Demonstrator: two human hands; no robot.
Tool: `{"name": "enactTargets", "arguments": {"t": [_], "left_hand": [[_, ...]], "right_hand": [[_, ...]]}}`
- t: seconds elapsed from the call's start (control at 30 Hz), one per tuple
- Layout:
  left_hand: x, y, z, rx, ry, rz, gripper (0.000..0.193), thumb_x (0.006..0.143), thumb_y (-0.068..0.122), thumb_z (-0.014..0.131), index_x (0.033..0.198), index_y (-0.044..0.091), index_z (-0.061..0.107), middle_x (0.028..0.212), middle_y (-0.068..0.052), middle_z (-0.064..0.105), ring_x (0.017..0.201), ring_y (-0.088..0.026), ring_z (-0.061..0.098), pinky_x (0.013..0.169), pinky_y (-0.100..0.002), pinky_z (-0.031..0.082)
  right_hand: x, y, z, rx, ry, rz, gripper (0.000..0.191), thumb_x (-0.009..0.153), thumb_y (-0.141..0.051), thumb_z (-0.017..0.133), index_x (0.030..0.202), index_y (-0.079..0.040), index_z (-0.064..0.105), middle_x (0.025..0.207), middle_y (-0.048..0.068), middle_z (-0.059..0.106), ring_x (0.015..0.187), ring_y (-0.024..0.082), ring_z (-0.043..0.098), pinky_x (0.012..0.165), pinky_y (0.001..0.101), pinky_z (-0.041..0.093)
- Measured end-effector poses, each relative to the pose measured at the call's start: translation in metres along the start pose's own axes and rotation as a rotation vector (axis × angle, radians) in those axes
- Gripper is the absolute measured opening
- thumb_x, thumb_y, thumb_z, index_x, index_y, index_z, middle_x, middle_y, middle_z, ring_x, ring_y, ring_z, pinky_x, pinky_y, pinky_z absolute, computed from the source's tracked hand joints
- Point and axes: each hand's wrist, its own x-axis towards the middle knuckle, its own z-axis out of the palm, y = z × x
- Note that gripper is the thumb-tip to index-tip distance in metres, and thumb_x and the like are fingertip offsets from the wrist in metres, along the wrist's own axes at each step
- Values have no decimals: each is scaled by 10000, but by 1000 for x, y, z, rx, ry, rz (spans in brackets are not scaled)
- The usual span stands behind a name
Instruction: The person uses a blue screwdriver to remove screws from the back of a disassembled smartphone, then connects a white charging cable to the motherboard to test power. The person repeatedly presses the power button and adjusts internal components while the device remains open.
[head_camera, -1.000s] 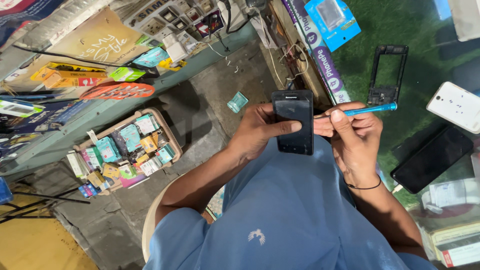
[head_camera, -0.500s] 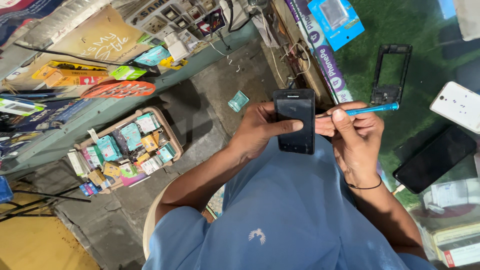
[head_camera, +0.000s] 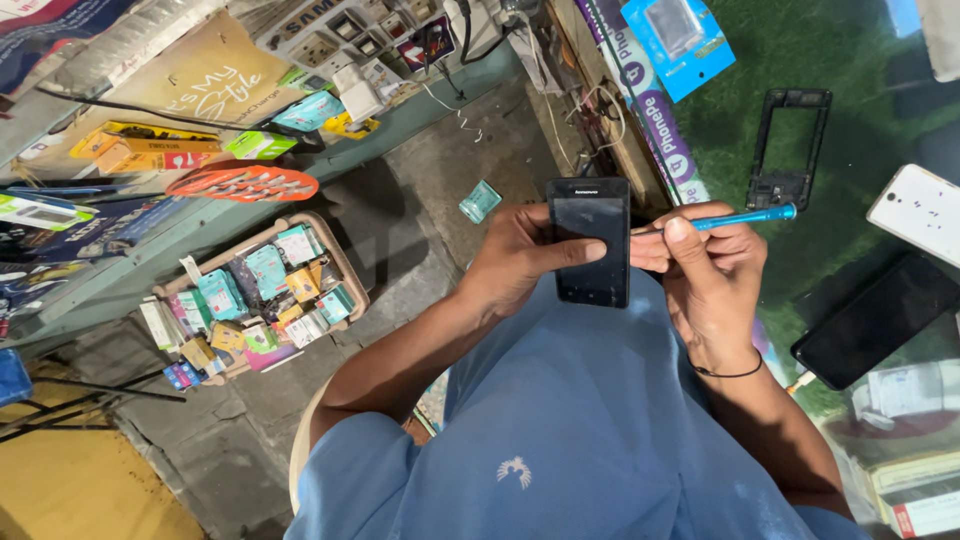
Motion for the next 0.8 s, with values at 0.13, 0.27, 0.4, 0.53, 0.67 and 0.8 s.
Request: {"name": "enactTargets", "arguments": {"t": [0.13, 0.27, 0.4, 0.53, 0.67, 0.8], "left_hand": [[-1, 3, 0, -2, 1, -4, 297, 851, -34, 806, 1139, -53, 739, 1048, -111, 778, 940, -148, 725, 894, -321, 590], [-1, 4, -1, -3, -1, 2, 296, 854, -29, 810, 1140, -49, 741, 1048, -108, 776, 943, -143, 720, 892, -319, 583], [1, 4, -2, 4, -1, -2, 300, 854, -20, 815, 1144, -45, 743, 1049, -105, 777, 946, -139, 718, 897, -314, 579], [1, 3, -3, -4, -1, -6, 296, 855, -17, 818, 1140, -48, 745, 1049, -109, 778, 946, -145, 722, 897, -319, 581], [1, 4, -2, -4, 7, -12, 300, 851, -18, 819, 1140, -47, 741, 1046, -111, 776, 942, -146, 722, 895, -319, 582], [1, 4, 1, -5, 12, -16, 303, 849, -22, 816, 1140, -50, 738, 1047, -114, 776, 939, -147, 721, 887, -321, 584]], "right_hand": [[1, 1, 1, 3, 2, 10, 148, 1075, -85, 661, 1097, 54, 615, 985, 229, 719, 886, 308, 762, 824, 462, 661], [2, 3, 2, 13, 1, 8, 149, 1071, -86, 667, 1097, 52, 616, 980, 230, 720, 880, 302, 760, 825, 457, 660], [3, 5, 0, 1, -6, -9, 147, 1090, -81, 672, 1119, 55, 626, 970, 216, 721, 880, 267, 747, 875, 423, 636], [3, 5, -1, 24, -5, 3, 140, 1071, -89, 676, 1091, 43, 633, 987, 188, 726, 903, 249, 746, 872, 410, 638], [3, 6, -3, 15, -3, -8, 140, 1078, -85, 680, 1106, 44, 633, 996, 185, 722, 917, 249, 744, 883, 406, 634], [2, 6, -4, -4, 7, -13, 142, 1082, -83, 679, 1112, 46, 629, 998, 191, 722, 923, 264, 748, 887, 412, 633]]}}
